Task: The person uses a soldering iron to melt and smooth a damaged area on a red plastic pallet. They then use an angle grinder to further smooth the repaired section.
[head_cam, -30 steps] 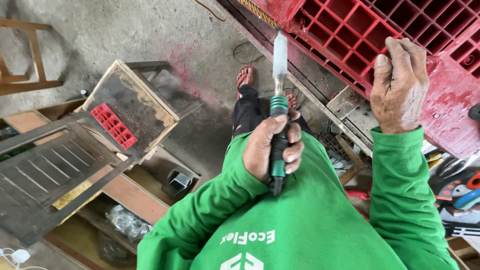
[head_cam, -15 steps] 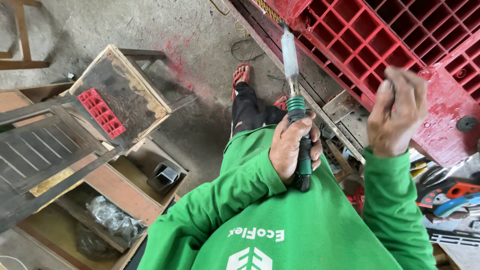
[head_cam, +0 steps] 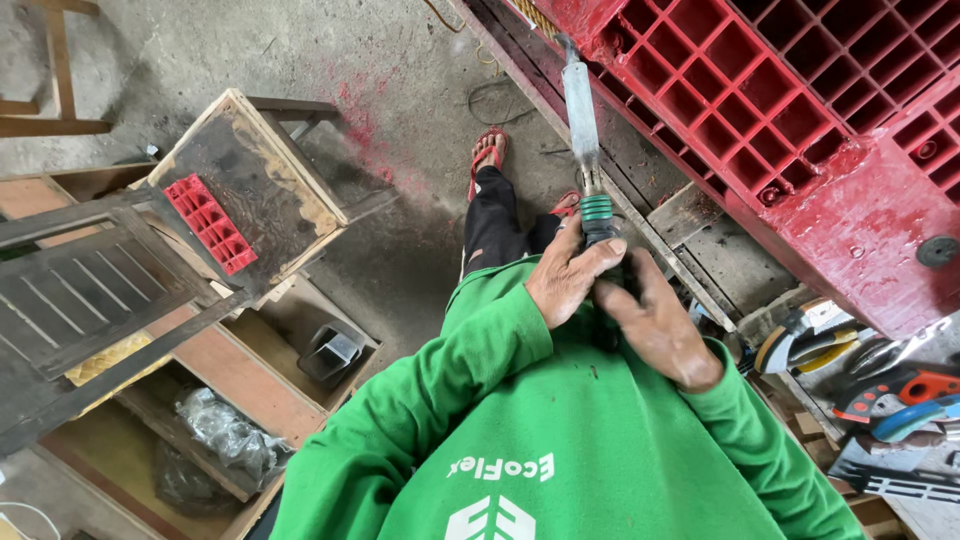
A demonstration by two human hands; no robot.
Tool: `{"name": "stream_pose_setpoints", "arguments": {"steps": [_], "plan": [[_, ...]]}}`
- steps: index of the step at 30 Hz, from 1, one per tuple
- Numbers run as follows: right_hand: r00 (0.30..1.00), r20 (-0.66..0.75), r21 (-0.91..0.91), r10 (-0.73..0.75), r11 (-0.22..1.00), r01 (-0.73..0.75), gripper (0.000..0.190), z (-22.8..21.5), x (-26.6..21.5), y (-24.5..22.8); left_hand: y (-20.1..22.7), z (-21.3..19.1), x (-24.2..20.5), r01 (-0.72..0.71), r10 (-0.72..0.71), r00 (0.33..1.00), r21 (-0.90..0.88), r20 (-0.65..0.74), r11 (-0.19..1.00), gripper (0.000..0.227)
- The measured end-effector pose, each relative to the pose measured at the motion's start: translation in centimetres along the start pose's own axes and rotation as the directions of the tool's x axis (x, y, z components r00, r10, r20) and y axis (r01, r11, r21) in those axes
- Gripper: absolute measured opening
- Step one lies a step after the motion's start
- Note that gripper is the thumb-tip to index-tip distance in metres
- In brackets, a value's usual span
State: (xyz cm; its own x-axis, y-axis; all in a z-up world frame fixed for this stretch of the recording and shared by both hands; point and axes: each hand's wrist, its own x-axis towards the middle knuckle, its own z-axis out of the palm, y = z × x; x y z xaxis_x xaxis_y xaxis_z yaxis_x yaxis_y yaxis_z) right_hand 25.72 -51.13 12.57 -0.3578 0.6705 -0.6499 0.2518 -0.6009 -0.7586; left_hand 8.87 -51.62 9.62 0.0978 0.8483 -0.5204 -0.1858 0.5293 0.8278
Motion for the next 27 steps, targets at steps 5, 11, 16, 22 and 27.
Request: {"name": "stream_pose_setpoints", "arguments": {"steps": [5,11,16,22,27], "plan": [[0.968,-0.005,0.144,-0.251,0.958,0.249,0.062,1.3,1.0,0.3,-1.6,0.5,0.4,0.024,-0.003,0.998,-0.304,0.07,0.952,0.043],[0.97,-0.181,0.201,-0.162,0.96,0.198,0.059,2.9,1.7,1.7,-1.9,0.5,0.3,0.006,0.023,0.995,-0.269,0.102,0.963,0.042],[0.98,-0.189,0.278,-0.065,0.953,0.116,0.053,2.8,1.2,1.5,-1.6,0.7,0.3,0.036,-0.008,0.994,-0.264,0.108,0.964,0.044],[0.978,-0.208,0.319,-0.016,0.944,0.083,0.05,3.1,1.5,1.1,-1.4,0.5,0.4,0.066,-0.03,0.993,-0.313,0.118,0.947,0.046],[0.968,-0.232,0.323,-0.093,0.932,0.167,0.05,3.4,1.4,0.8,-1.6,-0.1,0.6,0.118,-0.046,0.982,-0.413,0.181,0.903,0.041]]}}
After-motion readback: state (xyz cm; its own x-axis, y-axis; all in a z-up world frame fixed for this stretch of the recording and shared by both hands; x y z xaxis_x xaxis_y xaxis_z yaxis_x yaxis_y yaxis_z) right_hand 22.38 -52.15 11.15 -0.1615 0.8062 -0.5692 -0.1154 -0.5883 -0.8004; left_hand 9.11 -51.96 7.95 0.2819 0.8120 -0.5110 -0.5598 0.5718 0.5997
